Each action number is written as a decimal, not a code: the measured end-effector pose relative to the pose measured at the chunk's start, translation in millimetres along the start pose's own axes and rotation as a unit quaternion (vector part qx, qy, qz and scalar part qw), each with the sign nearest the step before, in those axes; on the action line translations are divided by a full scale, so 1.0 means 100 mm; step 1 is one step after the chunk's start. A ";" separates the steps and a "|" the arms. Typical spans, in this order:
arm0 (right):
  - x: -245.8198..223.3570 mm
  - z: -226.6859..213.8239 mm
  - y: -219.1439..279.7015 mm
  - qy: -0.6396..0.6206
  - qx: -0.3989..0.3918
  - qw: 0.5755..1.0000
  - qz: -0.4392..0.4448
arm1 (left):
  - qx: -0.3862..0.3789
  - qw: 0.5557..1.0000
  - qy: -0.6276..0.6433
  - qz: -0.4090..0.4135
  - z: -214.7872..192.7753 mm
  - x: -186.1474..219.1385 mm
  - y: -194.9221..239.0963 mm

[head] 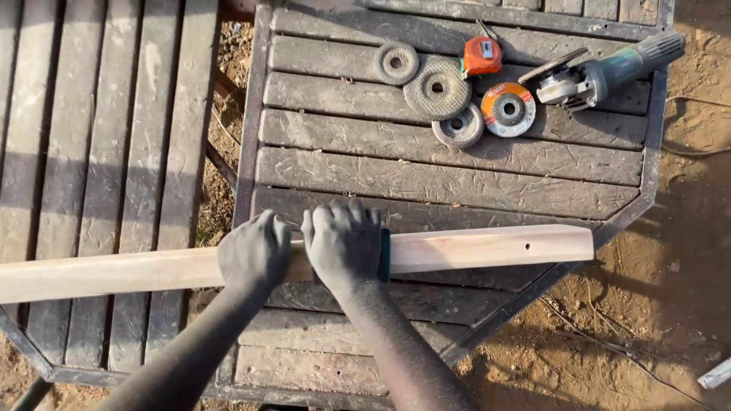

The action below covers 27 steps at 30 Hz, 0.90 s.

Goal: Manual sanding of a wooden plank using sandpaper on a pallet workbench.

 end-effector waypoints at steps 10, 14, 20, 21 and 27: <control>3.45 -1.05 0.16 0.174 -0.093 0.949 0.244 | 0.011 1.000 -0.011 0.003 -0.14 0.14 0.04; 2.16 -0.52 -0.31 0.075 -0.106 0.985 0.116 | 0.002 0.999 -0.004 0.046 -0.05 0.15 0.02; 1.25 -0.19 -0.27 -0.100 -0.121 0.985 -0.073 | 0.026 0.998 0.024 0.050 -0.08 0.06 0.04; 1.53 -0.28 -0.25 -0.101 -0.152 0.983 -0.036 | 0.032 0.997 0.027 0.058 -0.03 0.05 0.05; 3.57 -1.38 0.33 0.218 0.016 0.974 0.059 | 0.065 0.996 0.001 0.055 -0.11 0.18 0.09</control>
Point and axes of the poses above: each hand's wrist, its own y-axis away from the middle knuckle, its own z-axis out of the palm, x = y × z, the point moved 4 cm from there along -y, towards the middle knuckle, and after that the axes turned 9 degrees about x, right-handed, at the moved point
